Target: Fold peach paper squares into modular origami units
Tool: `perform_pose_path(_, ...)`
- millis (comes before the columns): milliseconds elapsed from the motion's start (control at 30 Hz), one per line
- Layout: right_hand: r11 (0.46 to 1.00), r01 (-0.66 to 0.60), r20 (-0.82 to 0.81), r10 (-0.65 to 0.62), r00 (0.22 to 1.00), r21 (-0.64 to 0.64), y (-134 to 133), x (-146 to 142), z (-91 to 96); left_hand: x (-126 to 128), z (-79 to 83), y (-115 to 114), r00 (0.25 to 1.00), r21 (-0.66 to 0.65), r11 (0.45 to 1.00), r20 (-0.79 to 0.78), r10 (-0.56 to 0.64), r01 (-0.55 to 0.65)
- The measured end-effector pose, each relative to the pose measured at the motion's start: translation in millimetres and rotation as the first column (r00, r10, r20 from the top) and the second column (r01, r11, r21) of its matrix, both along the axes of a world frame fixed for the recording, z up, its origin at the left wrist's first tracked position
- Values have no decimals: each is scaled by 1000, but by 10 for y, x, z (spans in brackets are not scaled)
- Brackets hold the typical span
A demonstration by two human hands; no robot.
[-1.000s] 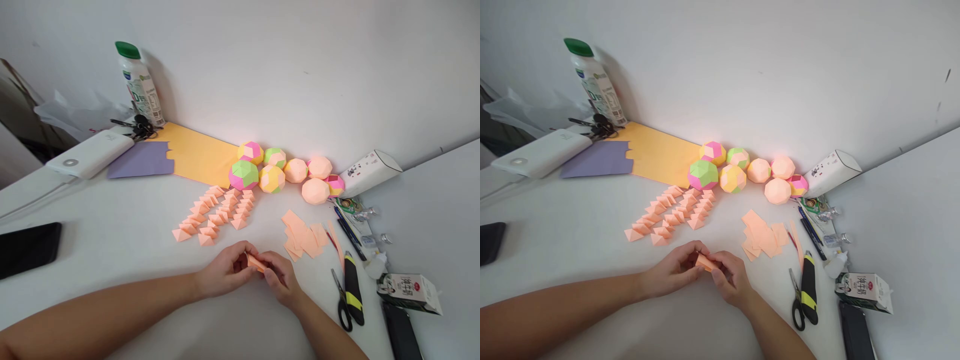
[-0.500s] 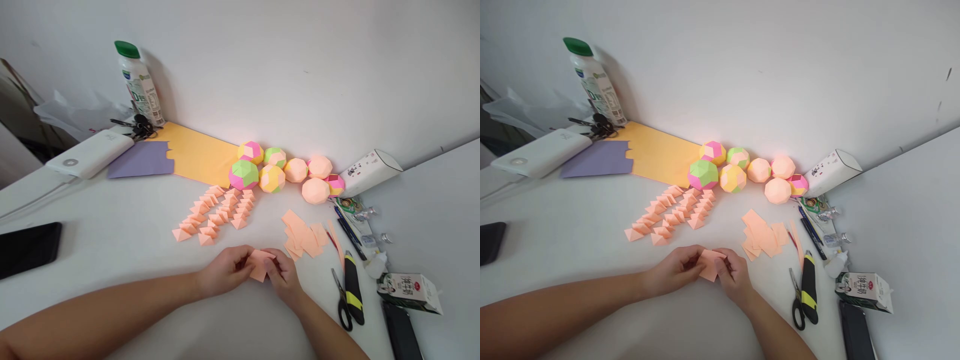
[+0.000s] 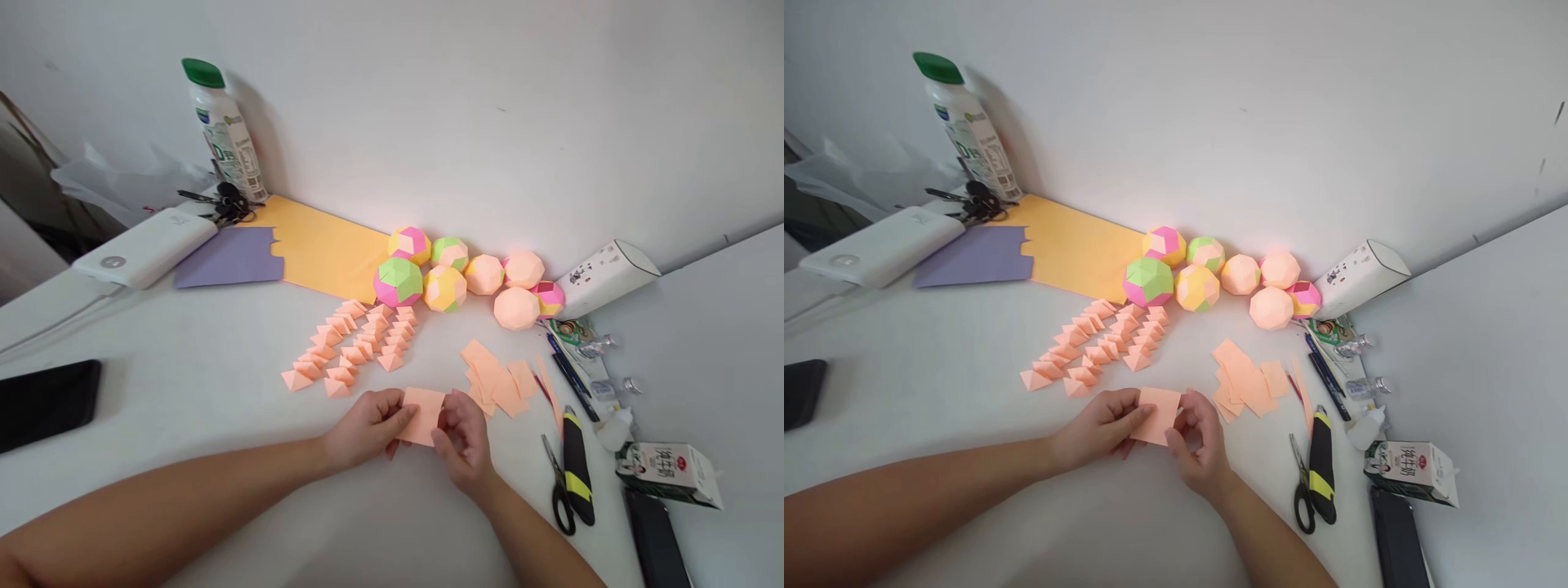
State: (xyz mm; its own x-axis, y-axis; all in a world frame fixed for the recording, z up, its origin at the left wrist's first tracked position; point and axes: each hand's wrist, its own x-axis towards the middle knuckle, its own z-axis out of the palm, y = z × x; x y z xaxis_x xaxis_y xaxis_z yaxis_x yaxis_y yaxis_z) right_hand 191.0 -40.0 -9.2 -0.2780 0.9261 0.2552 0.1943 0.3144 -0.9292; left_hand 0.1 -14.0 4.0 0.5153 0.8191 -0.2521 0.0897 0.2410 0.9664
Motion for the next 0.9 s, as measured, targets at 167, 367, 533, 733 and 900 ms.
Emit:
perform_pose_path(167,984,-65,178,35,983,168,27,0,44,-8,55,18,998,-63,998,63,23,-19)
perform_pose_path(367,982,-46,163,16,986,183,59,2,16,-12,43,8,995,-73,997,100,-5,12)
perform_pose_path(533,995,5,149,-20,989,100,78,3,46,-13,-23,3,1000,-59,998,-2,-15,15)
perform_pose_path(733,999,32,123,-33,992,7,71,-17,100,-15,-3,-10,991,10,992,47,-126,125)
perform_pose_path(900,985,51,97,-35,995,-168,54,-10,102,3,-25,-40,985,46,989,93,-147,143)
